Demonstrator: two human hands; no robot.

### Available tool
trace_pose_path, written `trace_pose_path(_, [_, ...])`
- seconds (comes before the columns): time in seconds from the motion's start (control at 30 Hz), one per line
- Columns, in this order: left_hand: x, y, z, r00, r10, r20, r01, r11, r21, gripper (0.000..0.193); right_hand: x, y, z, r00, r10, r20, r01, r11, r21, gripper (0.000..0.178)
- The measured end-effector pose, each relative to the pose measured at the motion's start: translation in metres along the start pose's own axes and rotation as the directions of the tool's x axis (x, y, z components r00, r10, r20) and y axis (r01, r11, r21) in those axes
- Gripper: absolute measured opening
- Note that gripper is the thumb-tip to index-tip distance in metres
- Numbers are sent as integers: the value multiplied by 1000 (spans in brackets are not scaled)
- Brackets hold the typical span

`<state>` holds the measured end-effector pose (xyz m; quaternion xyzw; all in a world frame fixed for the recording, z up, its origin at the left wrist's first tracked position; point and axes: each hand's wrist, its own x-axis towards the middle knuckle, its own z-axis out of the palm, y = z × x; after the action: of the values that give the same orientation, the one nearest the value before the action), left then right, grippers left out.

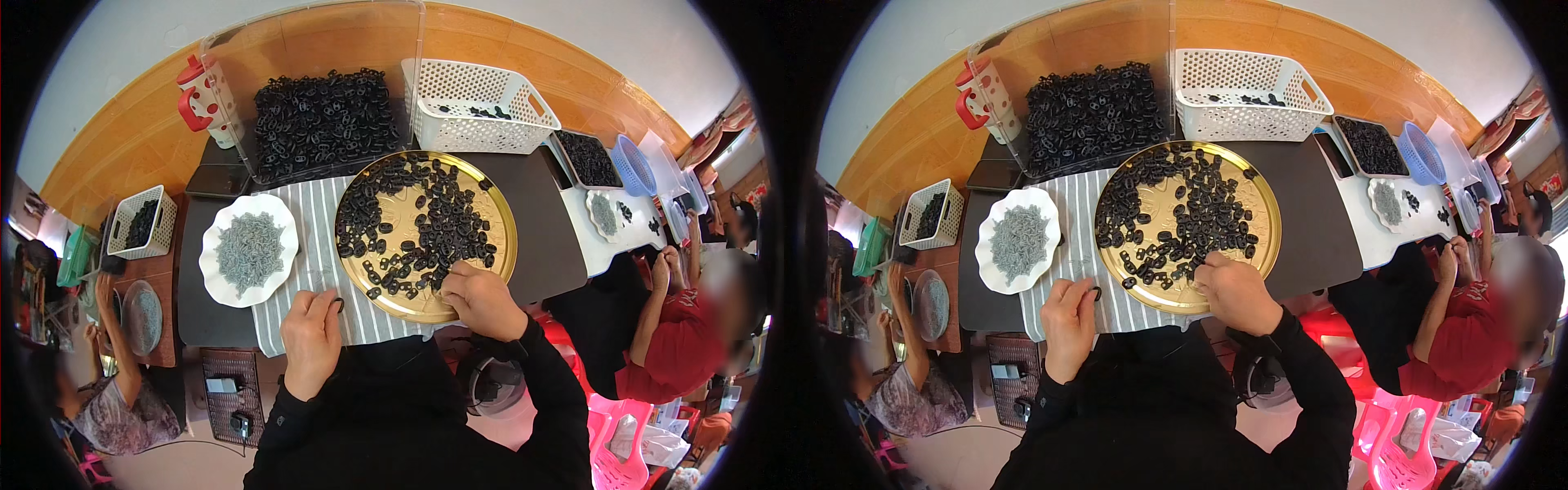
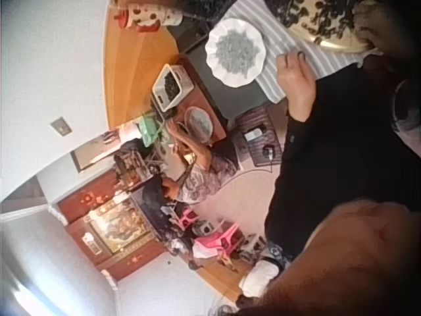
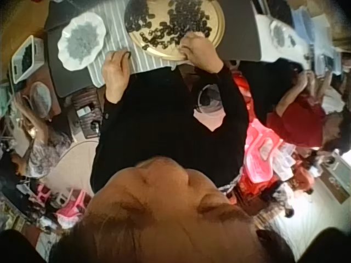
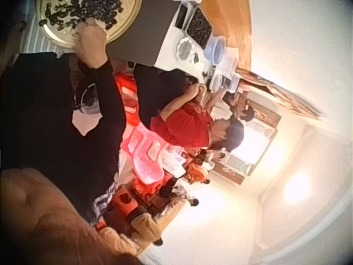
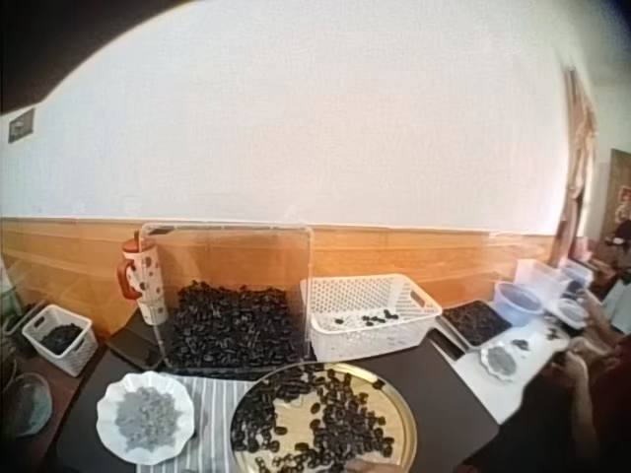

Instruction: The person picks up a black plastic toggle and a metal spring by hand, inserts the spring into the toggle, and places the assembled piece onto the table. This process is repeated, occasionally moving items on the gold tray to reach more components.

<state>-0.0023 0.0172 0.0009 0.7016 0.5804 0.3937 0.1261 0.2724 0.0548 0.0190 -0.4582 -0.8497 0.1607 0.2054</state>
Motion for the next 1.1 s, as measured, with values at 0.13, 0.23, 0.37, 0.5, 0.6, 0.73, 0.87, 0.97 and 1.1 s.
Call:
trace_pose_path(0.13, [2, 12, 6, 997, 57, -53, -62, 995, -82, 17, 0, -4, 2, 997, -21, 78, 36, 981, -193, 7])
trace_pose_path(0.23, [4, 26, 6, 994, 109, -24, -111, 983, -149, 17, 3, -8, -1, 987, -71, 144, 105, 964, -243, 10])
trace_pose_path(0.37, [5, 36, 14, 987, 160, 19, -153, 969, -194, 17, -1, 3, 0, 999, -40, 1, 40, 998, -46, 7])
trace_pose_path(0.5, [12, 51, 31, 968, 230, 106, -216, 968, -126, 13, -5, -2, -3, 973, 12, -230, 52, 961, 270, 6])
trace_pose_path(0.6, [23, 64, 45, 942, 242, 232, -247, 969, -7, 13, -13, -10, 2, 963, 170, -211, -63, 898, 435, 10])
trace_pose_path(0.73, [33, 64, 54, 908, 255, 334, -306, 946, 109, 11, -22, -6, 9, 934, 195, -298, -19, 863, 504, 12])
trace_pose_path(0.87, [36, 66, 53, 858, 320, 403, -405, 903, 146, 9, -28, -4, 15, 912, 302, -278, -45, 747, 664, 13])
trace_pose_path(0.97, [32, 71, 60, 841, 359, 404, -469, 856, 216, 10, -29, -5, 17, 906, 329, -264, -44, 697, 716, 13])
trace_pose_path(1.1, [32, 79, 61, 823, 349, 448, -497, 825, 270, 11, -30, -9, 17, 913, 316, -257, -41, 700, 713, 13])
